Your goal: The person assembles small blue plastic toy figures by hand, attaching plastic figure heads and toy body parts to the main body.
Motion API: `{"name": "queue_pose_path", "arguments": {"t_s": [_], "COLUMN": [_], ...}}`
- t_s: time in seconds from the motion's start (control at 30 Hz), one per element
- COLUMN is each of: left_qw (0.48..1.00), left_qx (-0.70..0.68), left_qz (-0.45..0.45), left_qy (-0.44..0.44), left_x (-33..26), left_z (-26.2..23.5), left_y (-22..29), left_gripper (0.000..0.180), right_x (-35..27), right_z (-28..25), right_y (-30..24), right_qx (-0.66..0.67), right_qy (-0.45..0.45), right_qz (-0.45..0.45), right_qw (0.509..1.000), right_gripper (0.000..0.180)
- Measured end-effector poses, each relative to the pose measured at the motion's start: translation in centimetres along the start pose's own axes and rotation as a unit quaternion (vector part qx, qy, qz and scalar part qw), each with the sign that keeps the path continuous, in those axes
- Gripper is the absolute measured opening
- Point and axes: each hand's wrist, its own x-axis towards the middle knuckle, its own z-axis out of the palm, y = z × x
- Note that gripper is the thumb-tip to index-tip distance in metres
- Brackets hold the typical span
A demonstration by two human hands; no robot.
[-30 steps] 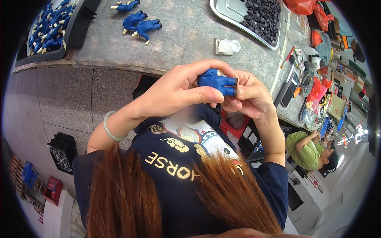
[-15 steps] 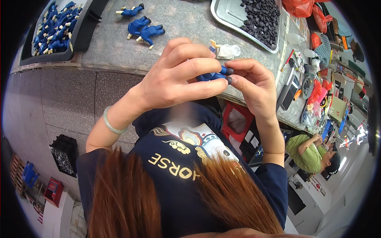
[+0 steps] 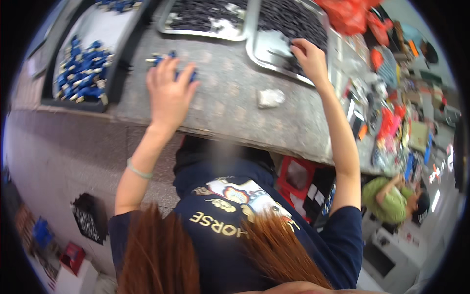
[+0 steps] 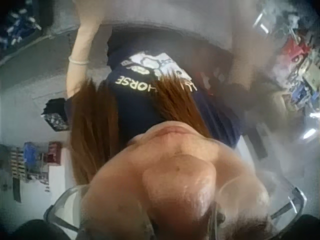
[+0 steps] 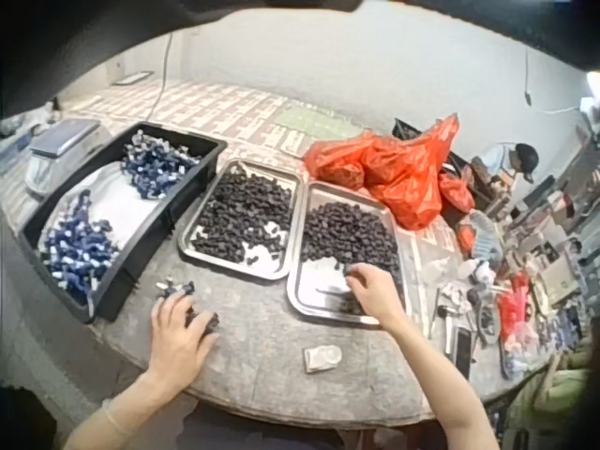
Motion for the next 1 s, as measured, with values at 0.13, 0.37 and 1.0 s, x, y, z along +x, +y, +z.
{"name": "queue_pose_path", "arguments": {"t_s": [0.13,0.37,1.0], "left_qw": [0.998,0.998,0.982], "left_qx": [-0.024,0.009,0.071], "left_qz": [0.022,-0.061,-0.138], "left_qy": [-0.052,-0.002,-0.112], "left_x": [0.6,7.3,9.0], "left_z": [-0.4,-8.1,-6.4], "left_y": [0.5,-8.0,-22.9], "left_gripper": [0.046,0.025,0.036], "right_x": [3.0,3.2,-5.8], "right_z": [2.2,2.9,-4.4], "right_y": [0.8,0.4,-0.4], "right_qx": [-0.204,-0.17,0.485], "right_qy": [-0.015,-0.02,-0.069], "right_qz": [-0.026,-0.07,0.263], "right_qw": [0.978,0.983,0.831], "right_gripper": [0.02,0.02,0.02]}}
